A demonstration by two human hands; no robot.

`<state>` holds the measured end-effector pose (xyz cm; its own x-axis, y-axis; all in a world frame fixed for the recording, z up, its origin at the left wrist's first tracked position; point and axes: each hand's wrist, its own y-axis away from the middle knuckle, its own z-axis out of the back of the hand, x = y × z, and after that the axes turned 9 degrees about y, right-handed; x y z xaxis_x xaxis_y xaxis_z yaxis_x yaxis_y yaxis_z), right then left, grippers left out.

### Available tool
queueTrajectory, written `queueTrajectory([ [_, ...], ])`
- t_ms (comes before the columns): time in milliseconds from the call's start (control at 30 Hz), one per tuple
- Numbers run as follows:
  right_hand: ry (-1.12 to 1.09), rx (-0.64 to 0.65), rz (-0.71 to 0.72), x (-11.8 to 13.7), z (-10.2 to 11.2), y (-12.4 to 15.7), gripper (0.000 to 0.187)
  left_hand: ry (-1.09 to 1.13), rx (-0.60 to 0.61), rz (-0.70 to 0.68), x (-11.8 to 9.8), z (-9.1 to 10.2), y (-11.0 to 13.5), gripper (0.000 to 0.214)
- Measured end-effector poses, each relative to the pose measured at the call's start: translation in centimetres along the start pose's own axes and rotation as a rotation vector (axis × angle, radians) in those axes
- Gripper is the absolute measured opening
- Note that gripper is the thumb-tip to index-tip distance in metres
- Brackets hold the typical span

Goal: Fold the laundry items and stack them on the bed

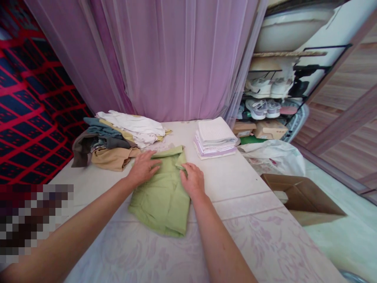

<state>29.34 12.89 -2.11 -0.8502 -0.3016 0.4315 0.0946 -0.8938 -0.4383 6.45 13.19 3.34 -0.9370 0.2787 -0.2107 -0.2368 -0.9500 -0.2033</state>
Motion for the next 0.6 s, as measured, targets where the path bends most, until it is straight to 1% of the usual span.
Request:
queueTrajectory([
  [67, -0.018, 0.001, -0.013, 0.0, 0.0, 0.0, 0.027, -0.018, 0.074, 0.005, -0.9, -0.5, -1.9, 0.032],
  [133, -0.014, 0.026, -0.016, 0.1, 0.0, -0.1, 0.024, -0.032, 0.099, 0.056, -0.8, -0.8, -3.9, 0.042],
  [200, 0.008, 0.077, -0.008, 0.3, 0.1, -0.2, 0.022, -0.038, 0.09, 0.15, 0.1, -0.9, -5.8, 0.052],
  [267, 0.011, 0.11, -0.019, 0.3, 0.2, -0.4, 0.02, -0.037, 0.085, 0.267, 1.4, -0.7, -7.2, 0.056],
  [333, -0.026, 0.099, -0.061, 0.2, 0.2, -0.7, 0.018, -0.041, 0.078, 0.34, 2.3, -0.6, -7.9, 0.056],
  [367, -0.055, 0.085, -0.085, 0.1, 0.2, -0.8, 0.018, -0.042, 0.061, 0.341, 2.4, -0.7, -7.8, 0.055],
  [433, -0.111, 0.061, -0.118, -0.3, 0.2, -1.1, 0.022, -0.016, 0.012, 0.271, 1.8, -1.1, -7.1, 0.053],
  [500, -0.143, 0.061, -0.113, -0.7, 0.2, -1.3, 0.028, 0.072, -0.013, 0.13, 0.3, -1.8, -5.8, 0.048],
  [567, -0.154, 0.068, -0.086, -0.9, 0.2, -1.4, 0.03, 0.209, 0.012, -0.03, -1.7, -2.5, -4.3, 0.045],
  [600, -0.161, 0.07, -0.073, -1.0, 0.3, -1.4, 0.03, 0.274, 0.028, -0.086, -2.7, -2.7, -3.6, 0.045],
])
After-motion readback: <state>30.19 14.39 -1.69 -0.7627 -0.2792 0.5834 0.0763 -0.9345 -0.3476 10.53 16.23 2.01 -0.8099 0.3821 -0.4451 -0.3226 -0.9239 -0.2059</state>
